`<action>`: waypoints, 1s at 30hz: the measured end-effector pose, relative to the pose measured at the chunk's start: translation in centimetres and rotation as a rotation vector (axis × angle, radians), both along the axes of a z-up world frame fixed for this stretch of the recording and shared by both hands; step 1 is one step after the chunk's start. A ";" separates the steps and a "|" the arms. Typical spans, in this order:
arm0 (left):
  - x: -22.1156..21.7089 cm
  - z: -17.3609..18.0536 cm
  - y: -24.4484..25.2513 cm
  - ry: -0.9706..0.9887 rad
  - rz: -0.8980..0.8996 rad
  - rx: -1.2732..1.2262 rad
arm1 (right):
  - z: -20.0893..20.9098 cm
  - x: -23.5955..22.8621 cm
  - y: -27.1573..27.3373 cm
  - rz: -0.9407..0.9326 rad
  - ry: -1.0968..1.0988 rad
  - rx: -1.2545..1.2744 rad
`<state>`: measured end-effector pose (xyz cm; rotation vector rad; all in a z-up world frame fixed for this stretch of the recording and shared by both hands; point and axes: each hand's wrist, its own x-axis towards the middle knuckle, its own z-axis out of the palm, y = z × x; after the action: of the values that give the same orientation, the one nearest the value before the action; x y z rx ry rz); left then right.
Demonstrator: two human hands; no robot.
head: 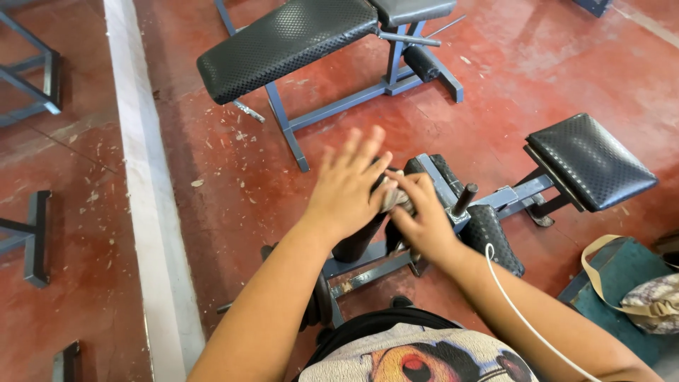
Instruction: Cleaning various parts of gym equipment using cloths.
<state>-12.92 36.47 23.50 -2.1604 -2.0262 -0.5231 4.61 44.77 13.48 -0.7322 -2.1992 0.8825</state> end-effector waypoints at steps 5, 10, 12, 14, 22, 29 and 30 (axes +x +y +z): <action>-1.1 -0.4 2.0 0.090 0.045 -0.167 | -0.2 -0.3 -0.3 0.031 0.116 0.008; -2.9 -1.7 2.8 -0.042 0.136 -0.179 | 3.9 0.2 -6.1 -0.052 -0.119 0.162; -3.0 -2.3 2.3 -0.329 0.016 0.086 | 4.7 1.0 -8.1 0.186 -0.238 0.249; -3.0 -2.1 2.8 -0.318 0.079 -0.113 | 3.9 0.8 -7.2 0.131 -0.309 0.287; -3.5 -0.4 3.8 -0.299 0.185 -0.313 | 6.0 0.7 -1.7 -0.009 -0.302 0.180; -2.7 -0.9 4.2 -0.263 0.116 -0.331 | 6.6 0.0 -1.6 0.049 -0.141 0.289; -2.9 -1.0 4.7 -0.323 0.132 -0.338 | 6.1 -0.1 -1.7 0.139 -0.154 0.458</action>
<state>-15.79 41.21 22.50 -2.2135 -2.5751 -0.5797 4.53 43.10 19.60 -0.4394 -2.4869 0.3651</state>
